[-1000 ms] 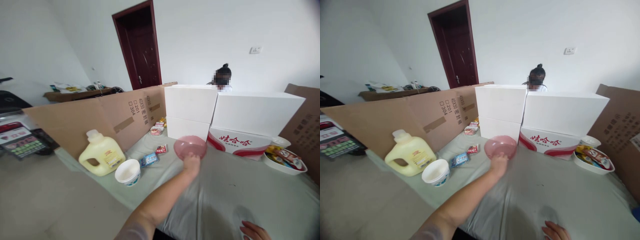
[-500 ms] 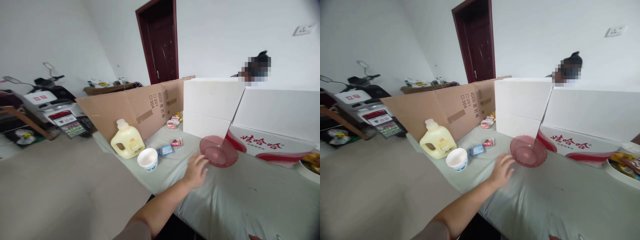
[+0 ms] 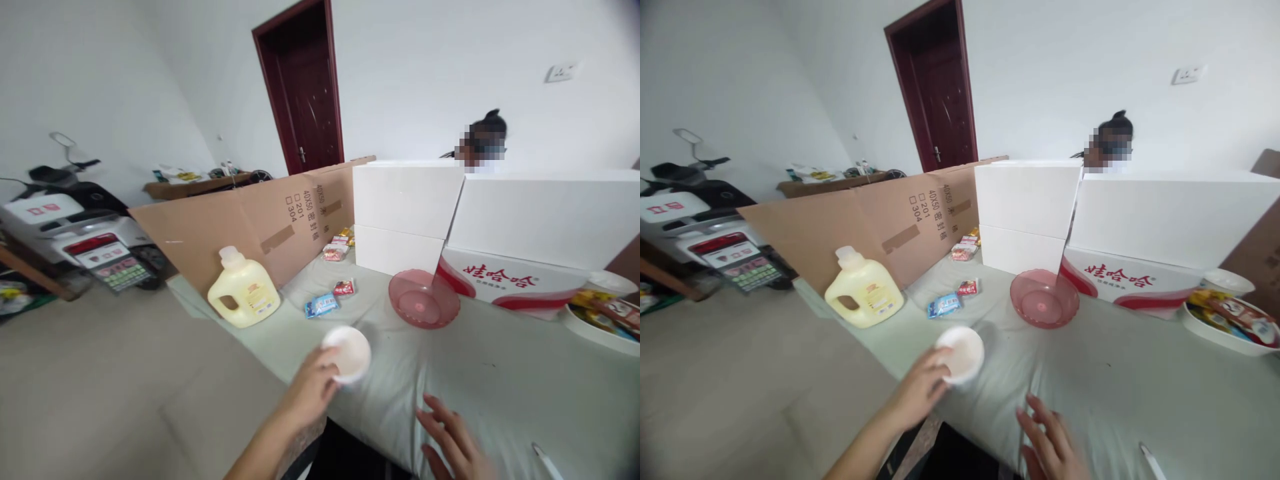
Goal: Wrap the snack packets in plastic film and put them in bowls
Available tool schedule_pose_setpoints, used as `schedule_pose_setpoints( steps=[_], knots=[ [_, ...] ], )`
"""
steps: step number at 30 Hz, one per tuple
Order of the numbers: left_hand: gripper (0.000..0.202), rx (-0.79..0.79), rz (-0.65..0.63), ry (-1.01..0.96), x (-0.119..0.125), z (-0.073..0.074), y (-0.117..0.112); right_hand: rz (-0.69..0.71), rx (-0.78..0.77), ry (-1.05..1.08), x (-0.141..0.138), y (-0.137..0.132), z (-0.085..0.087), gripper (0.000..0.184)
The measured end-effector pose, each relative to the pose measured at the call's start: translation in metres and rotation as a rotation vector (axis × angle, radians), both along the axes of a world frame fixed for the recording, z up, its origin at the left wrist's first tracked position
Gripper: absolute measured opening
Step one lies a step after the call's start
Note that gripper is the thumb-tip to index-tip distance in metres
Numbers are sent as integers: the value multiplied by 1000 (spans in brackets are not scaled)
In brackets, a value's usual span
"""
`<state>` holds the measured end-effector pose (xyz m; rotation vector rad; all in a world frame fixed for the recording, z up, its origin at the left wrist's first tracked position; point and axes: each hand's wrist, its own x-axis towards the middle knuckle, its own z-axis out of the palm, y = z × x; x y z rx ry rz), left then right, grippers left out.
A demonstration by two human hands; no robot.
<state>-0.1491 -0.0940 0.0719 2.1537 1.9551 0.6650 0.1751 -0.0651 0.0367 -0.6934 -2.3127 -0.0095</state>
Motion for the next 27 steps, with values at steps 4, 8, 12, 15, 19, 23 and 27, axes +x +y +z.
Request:
schedule_pose_setpoints(
  steps=[4,8,12,15,19,23,27],
  knots=[
    [15,-109,-463,-142,71,10,-6,15,-15,-115,-15,-4,2,30],
    [76,-93,-369,-357,98,-28,1,-28,-209,-110,-5,-11,-5,19],
    [144,-135,-234,-649,112,-89,6,-61,-298,45,0,-17,-5,17],
    [145,-145,-168,-817,119,-110,6,-101,-317,157,-5,-20,1,21],
    [124,-119,-144,-741,113,-107,6,-73,-186,247,-5,-21,21,12],
    [111,-43,13,-699,80,-94,14,-188,22,272,23,0,40,10],
    [108,234,359,-706,5,-78,31,-678,-63,286,90,69,33,32]
  ],
)
